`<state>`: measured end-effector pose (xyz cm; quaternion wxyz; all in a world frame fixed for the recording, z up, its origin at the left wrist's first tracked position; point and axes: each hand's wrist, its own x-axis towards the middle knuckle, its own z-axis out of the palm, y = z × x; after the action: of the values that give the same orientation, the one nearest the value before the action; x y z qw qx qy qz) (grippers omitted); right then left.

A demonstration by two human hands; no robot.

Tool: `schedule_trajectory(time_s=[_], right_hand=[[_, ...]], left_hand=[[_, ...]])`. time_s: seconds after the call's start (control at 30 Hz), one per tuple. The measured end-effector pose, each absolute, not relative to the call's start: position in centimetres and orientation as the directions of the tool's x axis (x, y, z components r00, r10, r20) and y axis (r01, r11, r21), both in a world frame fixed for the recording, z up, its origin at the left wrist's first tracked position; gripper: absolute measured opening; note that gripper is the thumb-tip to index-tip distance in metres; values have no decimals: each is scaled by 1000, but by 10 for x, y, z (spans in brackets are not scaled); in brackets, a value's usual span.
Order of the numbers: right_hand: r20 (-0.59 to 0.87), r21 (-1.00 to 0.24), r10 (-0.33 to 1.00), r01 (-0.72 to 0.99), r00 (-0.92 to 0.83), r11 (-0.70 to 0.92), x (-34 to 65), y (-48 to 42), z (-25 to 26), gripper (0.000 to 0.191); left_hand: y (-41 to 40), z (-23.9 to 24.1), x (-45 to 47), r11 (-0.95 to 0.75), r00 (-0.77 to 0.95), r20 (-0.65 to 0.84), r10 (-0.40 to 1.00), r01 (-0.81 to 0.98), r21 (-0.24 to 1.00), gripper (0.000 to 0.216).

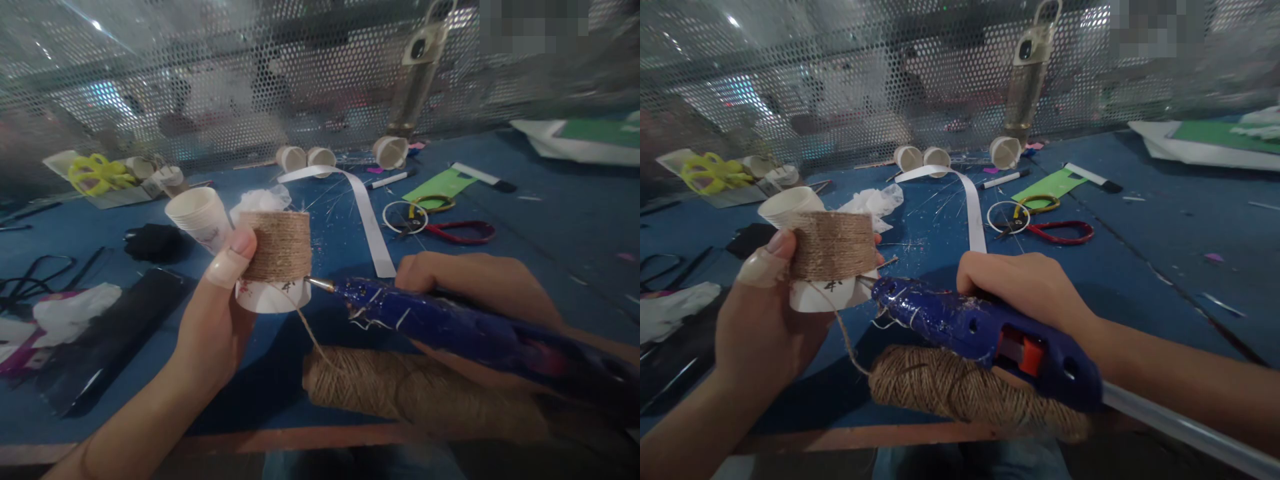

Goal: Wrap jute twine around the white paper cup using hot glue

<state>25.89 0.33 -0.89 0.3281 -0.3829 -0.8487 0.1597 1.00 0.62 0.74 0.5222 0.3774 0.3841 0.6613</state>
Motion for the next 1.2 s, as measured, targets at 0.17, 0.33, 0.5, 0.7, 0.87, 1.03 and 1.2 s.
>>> schedule_trajectory(time_s=[0.17,0.33,0.5,0.7,0.87,1.03,1.2], right_hand=[[444,-551,760,525,-475,649,255,1,-8,13],[444,-562,757,509,-480,652,257,2,-9,11],[415,-588,759,489,-501,644,260,5,-6,12],[426,-589,781,516,-456,622,257,2,-2,8],[469,-579,784,528,-407,621,255,2,-3,12],[495,-536,766,550,-409,640,253,5,-4,22],[455,-586,785,522,-421,620,254,7,-4,25]], left_hand=[[6,6,8,-128,-151,69,986,-423,897,31],[7,6,9,-126,-155,65,986,-419,899,32],[8,6,8,-150,-245,62,967,-359,921,27],[10,7,6,-75,-202,-8,979,-403,912,27],[9,10,10,-69,-209,-27,977,-434,898,21],[8,4,8,-43,-106,-1,994,-413,910,22],[7,1,5,-25,-69,-4,998,-415,910,28]])
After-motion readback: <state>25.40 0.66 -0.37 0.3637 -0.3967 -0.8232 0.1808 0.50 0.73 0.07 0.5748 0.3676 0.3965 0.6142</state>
